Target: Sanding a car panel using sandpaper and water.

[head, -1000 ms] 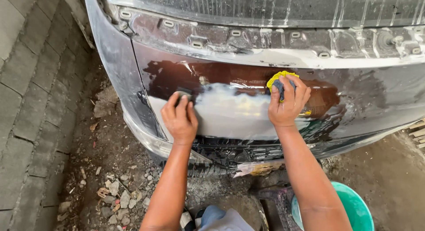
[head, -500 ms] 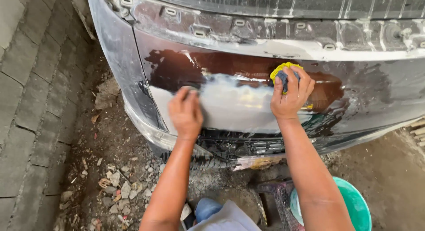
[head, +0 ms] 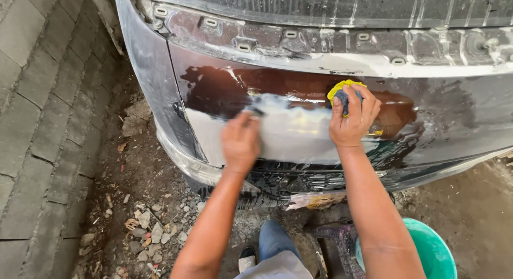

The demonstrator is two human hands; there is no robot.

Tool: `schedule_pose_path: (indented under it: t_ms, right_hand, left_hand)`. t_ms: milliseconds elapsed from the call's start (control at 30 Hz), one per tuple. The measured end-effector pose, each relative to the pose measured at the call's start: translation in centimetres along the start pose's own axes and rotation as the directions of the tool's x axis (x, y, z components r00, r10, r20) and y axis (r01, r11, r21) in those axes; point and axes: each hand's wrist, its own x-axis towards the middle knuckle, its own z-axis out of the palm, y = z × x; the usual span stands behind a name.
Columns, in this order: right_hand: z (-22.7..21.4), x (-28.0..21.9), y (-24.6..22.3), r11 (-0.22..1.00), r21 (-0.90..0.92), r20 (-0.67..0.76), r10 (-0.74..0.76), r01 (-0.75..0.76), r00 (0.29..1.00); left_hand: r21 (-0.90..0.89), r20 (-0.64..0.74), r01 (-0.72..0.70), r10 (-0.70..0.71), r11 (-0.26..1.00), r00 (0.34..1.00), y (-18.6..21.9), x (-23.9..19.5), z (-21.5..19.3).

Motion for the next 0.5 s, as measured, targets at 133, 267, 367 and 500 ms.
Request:
schedule_pose_path:
  t_ms: [133, 267, 367, 500]
  right_hand:
    - [-0.1, 0.1, 0.1, 1.000, -0.017, -0.001, 0.006, -0.006, 1.000]
    - [0.0, 0.0, 0.2, 1.000, -0.001, 0.004, -0.010, 0.010, 1.000]
    - [0.1, 0.1, 0.4, 1.000, 0.005, -0.003, -0.013, 0.013, 1.000]
    - [-0.1, -0.1, 0.4, 1.000, 0.008, 0.013, -0.001, 0.001, 1.000]
  left_hand:
    - [-0.006, -0.109, 0.221, -0.221, 0.975, 0.969, -0.7, 0.2, -0.5]
    - [-0.062, 0.022, 0.048, -0.046, 0.997, 0.999, 4.9, -0.9, 2.1]
    - [-0.109, 0.110, -0.050, 0.062, 0.993, 0.992, 5.8, -1.1, 2.7]
    - [-0.004, 0.022, 0.047, -0.047, 0.999, 0.999, -0.4, -2.4, 1.0]
